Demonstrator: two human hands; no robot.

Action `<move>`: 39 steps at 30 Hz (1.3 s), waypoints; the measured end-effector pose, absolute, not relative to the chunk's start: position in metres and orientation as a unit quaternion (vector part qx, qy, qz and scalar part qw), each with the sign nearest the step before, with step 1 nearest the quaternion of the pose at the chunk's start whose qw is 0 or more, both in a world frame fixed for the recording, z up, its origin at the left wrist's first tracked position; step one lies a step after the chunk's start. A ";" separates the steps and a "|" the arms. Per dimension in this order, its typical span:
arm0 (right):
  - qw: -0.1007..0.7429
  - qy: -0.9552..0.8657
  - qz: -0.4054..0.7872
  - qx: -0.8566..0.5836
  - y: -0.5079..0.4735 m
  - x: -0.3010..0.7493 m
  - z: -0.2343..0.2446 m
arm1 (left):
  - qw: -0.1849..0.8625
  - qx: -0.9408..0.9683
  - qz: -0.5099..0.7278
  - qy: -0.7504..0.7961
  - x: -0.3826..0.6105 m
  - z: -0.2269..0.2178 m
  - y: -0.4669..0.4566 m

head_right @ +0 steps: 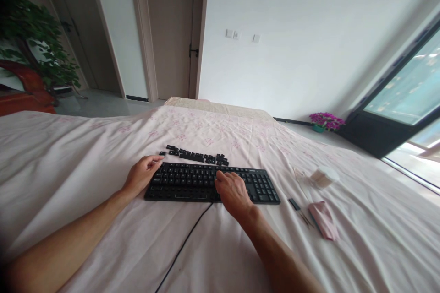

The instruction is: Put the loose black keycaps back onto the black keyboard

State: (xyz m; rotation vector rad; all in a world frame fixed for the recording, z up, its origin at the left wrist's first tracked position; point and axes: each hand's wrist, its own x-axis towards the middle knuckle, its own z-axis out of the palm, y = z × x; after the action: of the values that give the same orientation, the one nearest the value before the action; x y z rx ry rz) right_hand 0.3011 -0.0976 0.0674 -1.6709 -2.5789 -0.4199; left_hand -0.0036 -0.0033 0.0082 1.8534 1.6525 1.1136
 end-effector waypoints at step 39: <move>0.119 -0.808 -0.110 -0.566 -0.098 0.313 0.051 | 0.203 0.684 0.398 0.577 -0.005 0.000 0.001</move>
State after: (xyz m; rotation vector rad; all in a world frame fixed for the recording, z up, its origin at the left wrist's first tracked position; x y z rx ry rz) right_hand 0.3129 -0.0976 0.0512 -1.6549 -2.3620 -0.3227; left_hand -0.0050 0.0008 0.0004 1.9080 1.6115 1.1112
